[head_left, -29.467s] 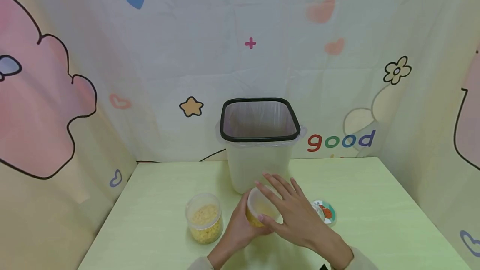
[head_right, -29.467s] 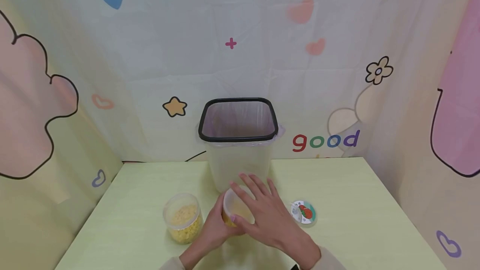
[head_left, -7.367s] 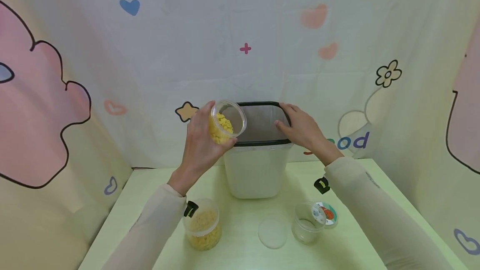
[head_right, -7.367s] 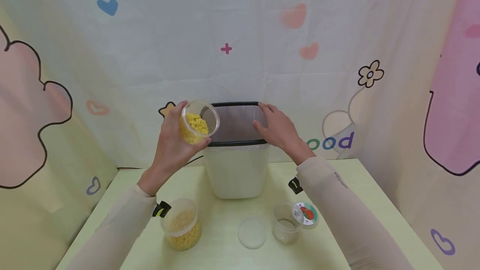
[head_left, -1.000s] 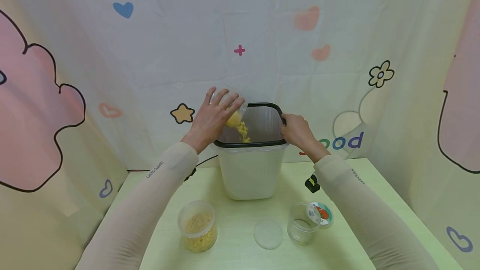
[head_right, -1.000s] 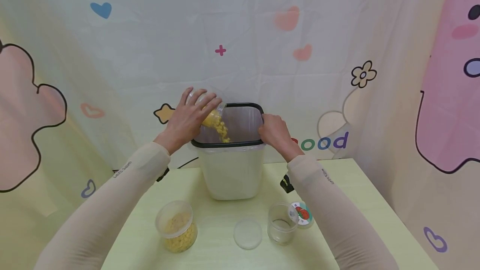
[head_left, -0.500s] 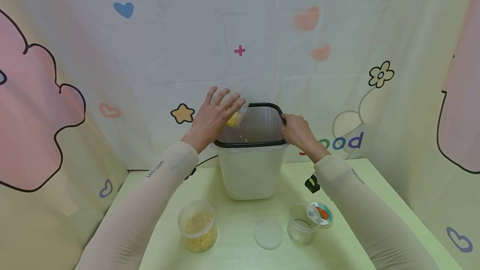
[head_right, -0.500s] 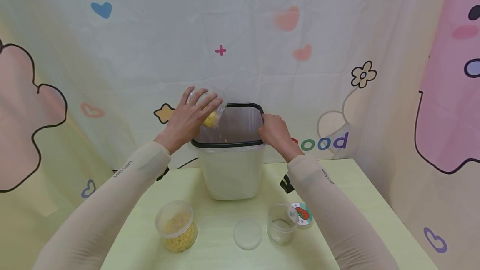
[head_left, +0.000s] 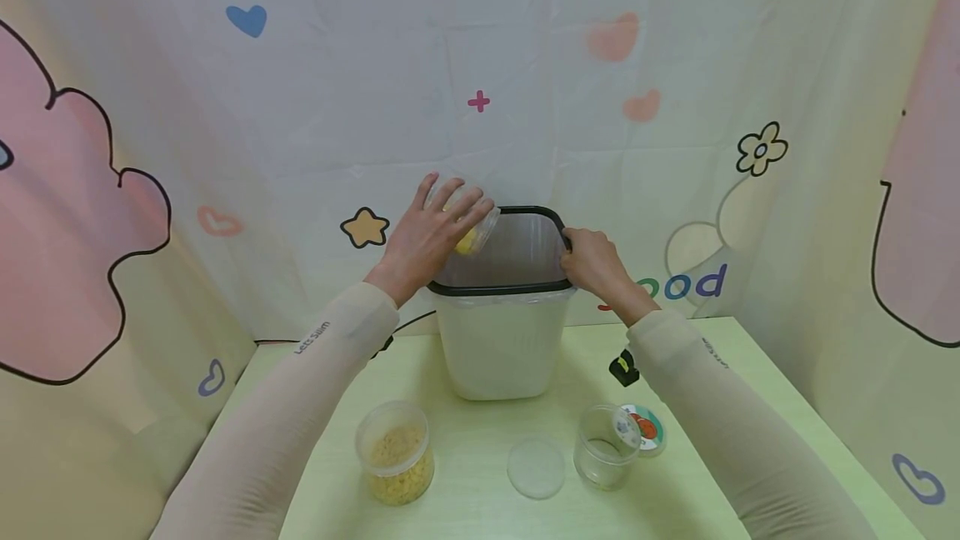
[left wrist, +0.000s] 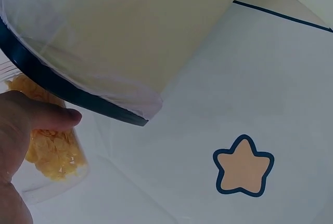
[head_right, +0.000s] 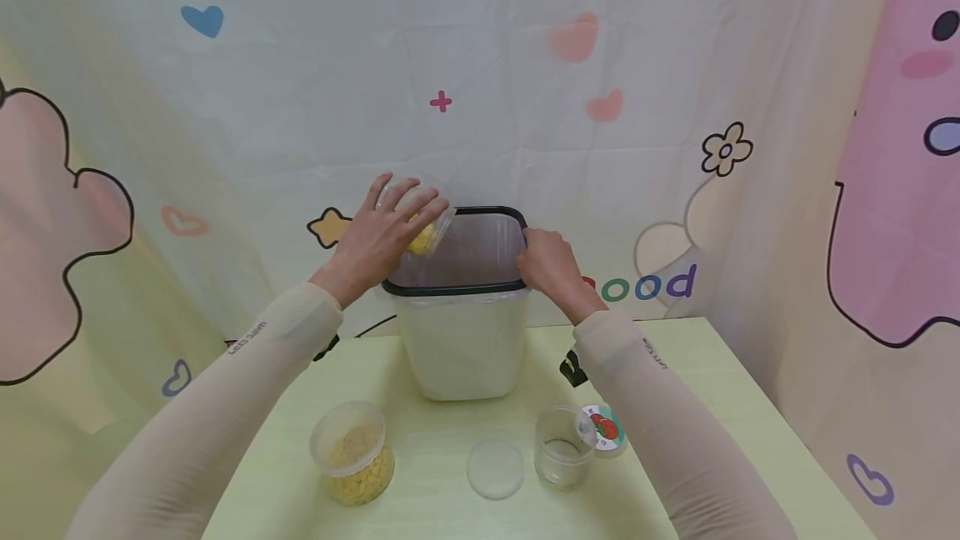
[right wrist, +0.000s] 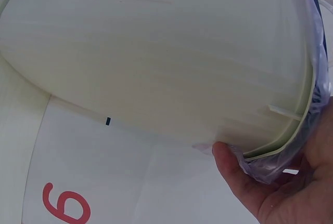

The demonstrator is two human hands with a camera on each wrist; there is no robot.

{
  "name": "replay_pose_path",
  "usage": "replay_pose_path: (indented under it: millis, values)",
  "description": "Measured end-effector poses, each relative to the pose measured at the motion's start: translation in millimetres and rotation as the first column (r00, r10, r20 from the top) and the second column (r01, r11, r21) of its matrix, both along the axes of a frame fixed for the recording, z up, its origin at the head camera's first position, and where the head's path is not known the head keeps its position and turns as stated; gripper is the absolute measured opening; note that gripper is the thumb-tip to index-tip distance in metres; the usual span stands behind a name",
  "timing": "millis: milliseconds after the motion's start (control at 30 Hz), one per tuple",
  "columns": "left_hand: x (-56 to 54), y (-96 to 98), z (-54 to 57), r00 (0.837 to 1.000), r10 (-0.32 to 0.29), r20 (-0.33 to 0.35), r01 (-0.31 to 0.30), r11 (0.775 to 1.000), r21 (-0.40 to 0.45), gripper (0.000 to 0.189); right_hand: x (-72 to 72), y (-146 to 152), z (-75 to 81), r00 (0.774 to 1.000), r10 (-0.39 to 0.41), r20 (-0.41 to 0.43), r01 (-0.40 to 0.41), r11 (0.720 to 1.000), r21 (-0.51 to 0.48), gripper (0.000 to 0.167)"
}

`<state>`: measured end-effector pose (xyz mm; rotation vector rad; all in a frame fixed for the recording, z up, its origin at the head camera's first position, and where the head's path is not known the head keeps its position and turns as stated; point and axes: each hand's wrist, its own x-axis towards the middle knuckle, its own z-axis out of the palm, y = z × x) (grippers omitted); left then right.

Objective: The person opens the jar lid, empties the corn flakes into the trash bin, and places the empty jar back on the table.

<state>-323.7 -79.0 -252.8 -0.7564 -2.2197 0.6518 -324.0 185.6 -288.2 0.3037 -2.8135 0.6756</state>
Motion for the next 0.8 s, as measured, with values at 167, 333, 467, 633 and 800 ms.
replay_pose_path:
  millis: [167,333,467,633,800]
  values:
    - [0.2,0.2,0.7,1.0,0.007,-0.003,-0.007,1.0,-0.004,0.097,0.9,0.1,-0.7,1.0,-0.002,0.008,0.002,1.0,-0.007,0.051]
    - [1.4,0.5,1.2,1.0,0.023,-0.004,-0.023,1.0,-0.021,0.096,1.2,0.2,-0.3,1.0,-0.003,0.014,0.003,1.0,-0.003,0.052]
    - [2.2,0.7,1.9,1.0,0.03,-0.005,-0.03,0.999,-0.032,0.096,0.6,0.2,0.4,1.0,0.0,0.013,0.0,1.0,-0.005,0.053]
    - [3.1,0.5,2.9,0.999,0.033,-0.01,-0.033,0.999,-0.039,0.095,0.4,0.2,0.8,1.0,0.006,0.01,-0.006,1.0,-0.008,0.053]
    - [3.2,0.0,3.6,0.999,0.034,-0.02,-0.035,0.998,-0.045,0.096,1.9,-0.1,0.7,1.0,-0.002,0.018,0.002,1.0,-0.012,0.053]
